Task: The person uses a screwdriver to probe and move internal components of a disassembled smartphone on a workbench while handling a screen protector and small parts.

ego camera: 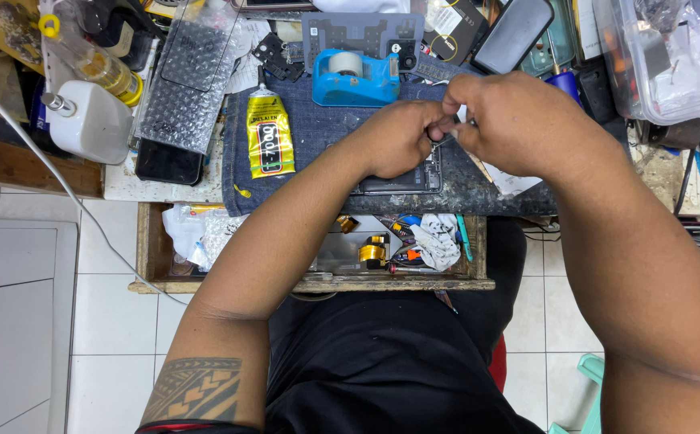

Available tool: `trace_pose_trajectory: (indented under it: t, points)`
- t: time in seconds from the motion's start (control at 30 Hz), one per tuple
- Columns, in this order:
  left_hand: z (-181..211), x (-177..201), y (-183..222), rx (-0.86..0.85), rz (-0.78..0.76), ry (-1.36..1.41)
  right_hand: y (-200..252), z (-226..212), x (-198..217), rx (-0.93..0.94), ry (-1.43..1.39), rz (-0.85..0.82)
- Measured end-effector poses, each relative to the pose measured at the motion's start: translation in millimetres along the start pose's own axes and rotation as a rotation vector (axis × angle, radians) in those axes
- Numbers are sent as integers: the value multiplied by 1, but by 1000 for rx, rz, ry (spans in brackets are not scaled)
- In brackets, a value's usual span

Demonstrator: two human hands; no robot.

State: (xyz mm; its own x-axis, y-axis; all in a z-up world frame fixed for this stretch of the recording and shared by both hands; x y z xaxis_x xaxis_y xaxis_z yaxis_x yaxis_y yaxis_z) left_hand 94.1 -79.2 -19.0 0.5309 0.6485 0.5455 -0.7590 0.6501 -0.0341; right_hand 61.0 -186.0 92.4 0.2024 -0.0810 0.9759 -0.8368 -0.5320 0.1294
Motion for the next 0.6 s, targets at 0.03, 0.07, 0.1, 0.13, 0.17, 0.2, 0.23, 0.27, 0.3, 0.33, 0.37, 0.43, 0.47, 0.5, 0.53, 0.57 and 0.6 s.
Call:
trace_pose_trajectory:
  t: [0.03, 0.07, 0.1, 0.13, 0.17, 0.2, 0.23, 0.27, 0.3, 0.33, 0.37, 0.43, 0.47, 0.5, 0.53, 0.57, 0.6]
  points:
    - [0, 0, 1, 2, 2, 6, 0, -2, 1, 65, -34, 36]
    - [1, 0, 1, -4, 0, -19, 0, -4, 2, 131, -68, 71]
    - [1, 0, 1, -10, -6, -42, 0, -3, 2, 135, -62, 78]
    - [1, -1, 0, -17, -12, -66, 1, -3, 1, 139, -57, 85]
    - [1, -1, -1, -18, -15, -67, 1, -2, 2, 143, -49, 94]
    - [1, -1, -2, -19, -17, -69, 3, -1, 3, 130, -40, 99]
    - [0, -1, -1, -16, -18, -70, 5, -1, 5, 118, -33, 102]
    - [0, -1, -1, -39, -12, -81, 6, -1, 6, 107, -26, 104]
    - [0, -2, -1, -64, -6, -93, 6, -1, 7, 101, -36, 104]
    - [1, -2, -1, -90, 0, -104, 7, 0, 8, 94, -46, 103]
    - [1, -2, -2, -114, 9, -115, 8, 1, 9, 88, -56, 102]
    - [4, -4, -2, -162, 26, -134, 11, 1, 7, 82, -39, 81]
    - [4, -5, -2, -154, 13, -176, 12, 2, 5, 78, -31, 70]
    - [4, -6, -4, -148, -1, -218, 15, 2, 6, 94, -13, 97]
    - [5, -6, -6, -142, -15, -260, 18, 1, 6, 110, 5, 124]
    - [7, -7, -7, -152, -20, -316, 20, 1, 7, 128, 21, 147]
    - [10, -9, -11, -162, -26, -373, 23, 3, 6, 94, -5, 145]
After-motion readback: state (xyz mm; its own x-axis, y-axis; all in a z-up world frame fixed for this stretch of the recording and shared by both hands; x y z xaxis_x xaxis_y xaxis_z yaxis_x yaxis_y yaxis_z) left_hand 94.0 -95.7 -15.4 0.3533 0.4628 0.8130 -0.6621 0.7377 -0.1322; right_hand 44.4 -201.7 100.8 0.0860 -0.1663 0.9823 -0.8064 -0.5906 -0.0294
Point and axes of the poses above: each hand's wrist, its own y-axis away from the middle knuckle, its own x-axis out of the back of the hand, z = x × y, the point moved 6 cm from there along -y, towards the middle knuckle, and after that the axes turned 9 degrees about x, right-handed, at the moved point
